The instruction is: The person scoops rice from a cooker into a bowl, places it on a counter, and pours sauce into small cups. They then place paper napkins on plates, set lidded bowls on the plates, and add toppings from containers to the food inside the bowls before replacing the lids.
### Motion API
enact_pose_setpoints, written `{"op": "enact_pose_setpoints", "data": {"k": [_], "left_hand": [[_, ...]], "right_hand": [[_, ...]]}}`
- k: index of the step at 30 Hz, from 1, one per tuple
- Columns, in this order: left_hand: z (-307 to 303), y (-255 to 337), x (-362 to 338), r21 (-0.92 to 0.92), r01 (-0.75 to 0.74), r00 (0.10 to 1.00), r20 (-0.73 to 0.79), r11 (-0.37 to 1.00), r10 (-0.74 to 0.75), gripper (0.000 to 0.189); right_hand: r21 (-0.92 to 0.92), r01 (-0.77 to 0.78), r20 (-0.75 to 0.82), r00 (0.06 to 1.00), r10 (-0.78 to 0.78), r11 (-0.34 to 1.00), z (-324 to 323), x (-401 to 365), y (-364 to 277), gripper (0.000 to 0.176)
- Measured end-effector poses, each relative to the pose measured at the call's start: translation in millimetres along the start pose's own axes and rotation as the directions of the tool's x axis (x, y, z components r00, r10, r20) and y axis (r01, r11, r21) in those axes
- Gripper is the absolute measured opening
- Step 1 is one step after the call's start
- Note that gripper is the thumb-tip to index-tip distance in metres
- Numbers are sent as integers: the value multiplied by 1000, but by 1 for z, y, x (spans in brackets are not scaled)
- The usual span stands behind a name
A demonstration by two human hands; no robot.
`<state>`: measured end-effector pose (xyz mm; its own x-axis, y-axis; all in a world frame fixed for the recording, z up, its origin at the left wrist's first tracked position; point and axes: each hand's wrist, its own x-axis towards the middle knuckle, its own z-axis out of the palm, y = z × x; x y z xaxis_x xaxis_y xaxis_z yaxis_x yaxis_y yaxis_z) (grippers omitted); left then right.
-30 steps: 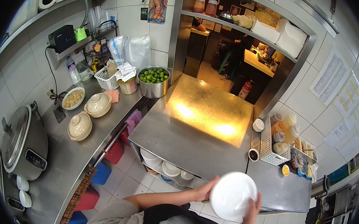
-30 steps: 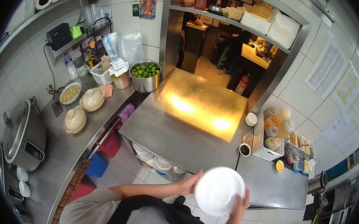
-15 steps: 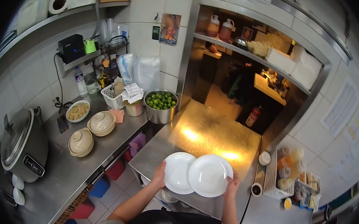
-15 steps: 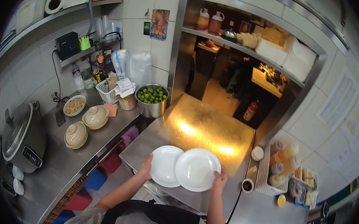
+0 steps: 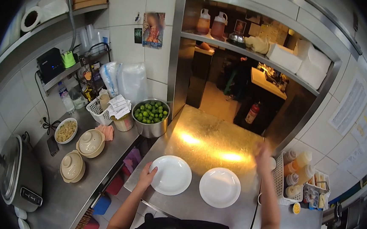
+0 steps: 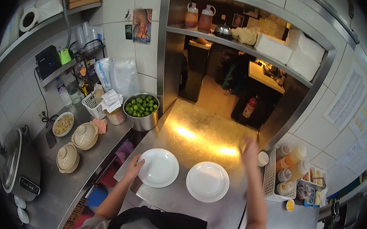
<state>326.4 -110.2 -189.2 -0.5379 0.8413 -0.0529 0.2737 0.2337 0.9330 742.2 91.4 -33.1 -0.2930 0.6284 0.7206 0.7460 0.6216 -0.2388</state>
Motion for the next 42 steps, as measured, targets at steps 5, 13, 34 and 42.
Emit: {"op": "enact_pose_setpoints", "data": {"k": [5, 13, 34, 42], "left_hand": [[-12, -13, -3, -179, -214, 976, 3, 960, 218, 58], [-71, 11, -47, -246, -186, 982, -88, 951, 169, 54], [-12, 149, -6, -855, 106, 707, 423, 507, 566, 67], [-9, 68, -28, -713, 519, 796, 604, 471, 37, 36]], "right_hand": [[-467, 201, -406, 817, -410, 861, -108, 259, -55, 15], [-584, 55, 28, 998, -47, 810, -113, 415, -9, 9], [275, 402, 21, 906, -423, 874, -29, 114, -197, 15], [445, -180, 207, 974, 95, 877, 90, -66, -213, 43]]}}
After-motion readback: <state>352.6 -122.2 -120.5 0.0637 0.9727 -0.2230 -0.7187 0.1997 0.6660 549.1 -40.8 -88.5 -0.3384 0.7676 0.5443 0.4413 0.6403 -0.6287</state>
